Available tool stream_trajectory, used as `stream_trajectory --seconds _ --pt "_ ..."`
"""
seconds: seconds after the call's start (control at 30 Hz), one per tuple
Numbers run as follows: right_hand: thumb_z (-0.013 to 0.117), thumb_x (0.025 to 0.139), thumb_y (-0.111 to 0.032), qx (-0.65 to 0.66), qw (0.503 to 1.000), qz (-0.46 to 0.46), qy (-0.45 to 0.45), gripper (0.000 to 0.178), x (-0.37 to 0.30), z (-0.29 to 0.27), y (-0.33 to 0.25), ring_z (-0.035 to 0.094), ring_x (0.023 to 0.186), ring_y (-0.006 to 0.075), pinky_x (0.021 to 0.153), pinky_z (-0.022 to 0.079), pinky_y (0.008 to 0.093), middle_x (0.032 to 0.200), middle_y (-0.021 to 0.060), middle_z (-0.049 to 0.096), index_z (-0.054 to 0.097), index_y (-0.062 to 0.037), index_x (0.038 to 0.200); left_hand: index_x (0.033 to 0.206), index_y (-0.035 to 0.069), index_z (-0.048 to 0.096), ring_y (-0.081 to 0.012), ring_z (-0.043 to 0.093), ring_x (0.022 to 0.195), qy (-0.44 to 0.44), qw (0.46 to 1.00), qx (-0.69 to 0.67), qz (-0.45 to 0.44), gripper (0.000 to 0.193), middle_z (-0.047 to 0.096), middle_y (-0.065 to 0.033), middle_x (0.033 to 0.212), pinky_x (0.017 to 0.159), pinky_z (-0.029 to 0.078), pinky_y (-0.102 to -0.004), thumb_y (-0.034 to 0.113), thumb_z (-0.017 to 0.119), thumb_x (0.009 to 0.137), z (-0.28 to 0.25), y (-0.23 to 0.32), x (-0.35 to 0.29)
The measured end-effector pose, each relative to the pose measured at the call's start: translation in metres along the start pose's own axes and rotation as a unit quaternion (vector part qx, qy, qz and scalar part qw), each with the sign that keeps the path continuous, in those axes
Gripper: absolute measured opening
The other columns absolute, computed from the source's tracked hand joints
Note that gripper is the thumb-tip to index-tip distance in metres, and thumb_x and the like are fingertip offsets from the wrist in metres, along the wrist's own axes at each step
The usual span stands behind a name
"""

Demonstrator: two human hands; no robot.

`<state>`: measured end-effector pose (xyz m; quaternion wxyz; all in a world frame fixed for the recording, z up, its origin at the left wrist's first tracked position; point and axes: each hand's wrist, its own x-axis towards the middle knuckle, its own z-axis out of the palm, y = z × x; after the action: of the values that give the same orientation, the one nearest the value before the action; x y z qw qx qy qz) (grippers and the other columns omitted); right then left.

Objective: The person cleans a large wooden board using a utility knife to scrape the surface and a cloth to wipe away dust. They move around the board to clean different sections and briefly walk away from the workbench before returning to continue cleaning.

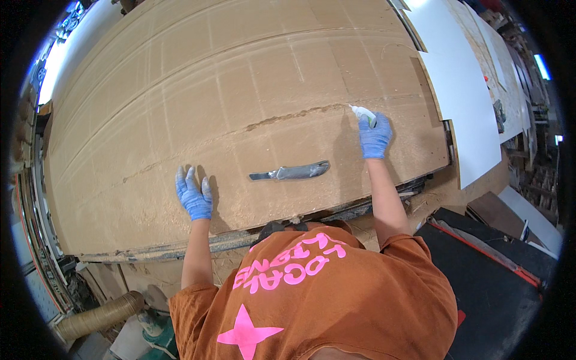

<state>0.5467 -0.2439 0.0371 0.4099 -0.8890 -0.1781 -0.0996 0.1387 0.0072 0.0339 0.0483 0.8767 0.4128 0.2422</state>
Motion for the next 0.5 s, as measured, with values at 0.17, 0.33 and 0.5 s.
stream_trajectory --seconds 0.17,0.33,0.5 --pt "0.068 0.075 -0.025 0.028 0.999 0.028 0.025 0.025 0.008 0.003 0.027 0.061 0.074 0.0290 0.069 0.047 0.0385 0.080 0.0166 0.062 0.062 -0.0018 0.082 0.116 0.004 0.056 -0.0394 0.044 0.120 0.004 1.000 -0.013 0.003 0.042 0.044 -0.0233 0.132 0.101 0.035 -0.0464 0.029 0.061 0.082 0.000 0.002 0.002" --pt "0.068 0.075 -0.021 0.011 0.998 0.024 0.050 0.023 0.018 -0.011 0.026 0.061 0.073 0.0290 0.068 0.048 0.0372 0.083 0.0165 0.063 0.063 -0.0013 0.085 0.116 0.004 0.056 -0.0394 0.044 0.120 0.008 1.000 -0.023 -0.001 0.043 0.045 -0.0234 0.131 0.100 0.035 -0.0463 0.029 0.062 0.082 0.000 0.000 0.000" --pt "0.068 0.078 -0.021 0.101 0.993 0.043 0.043 0.023 0.005 -0.017 0.024 0.057 0.072 0.0194 0.068 0.047 0.0322 0.081 0.0098 0.061 0.061 -0.0015 0.089 0.117 0.003 0.056 -0.0395 0.043 0.120 0.008 1.000 -0.027 -0.003 0.042 0.044 -0.0232 0.132 0.101 0.035 -0.0466 0.027 0.063 0.082 -0.003 0.004 0.000"
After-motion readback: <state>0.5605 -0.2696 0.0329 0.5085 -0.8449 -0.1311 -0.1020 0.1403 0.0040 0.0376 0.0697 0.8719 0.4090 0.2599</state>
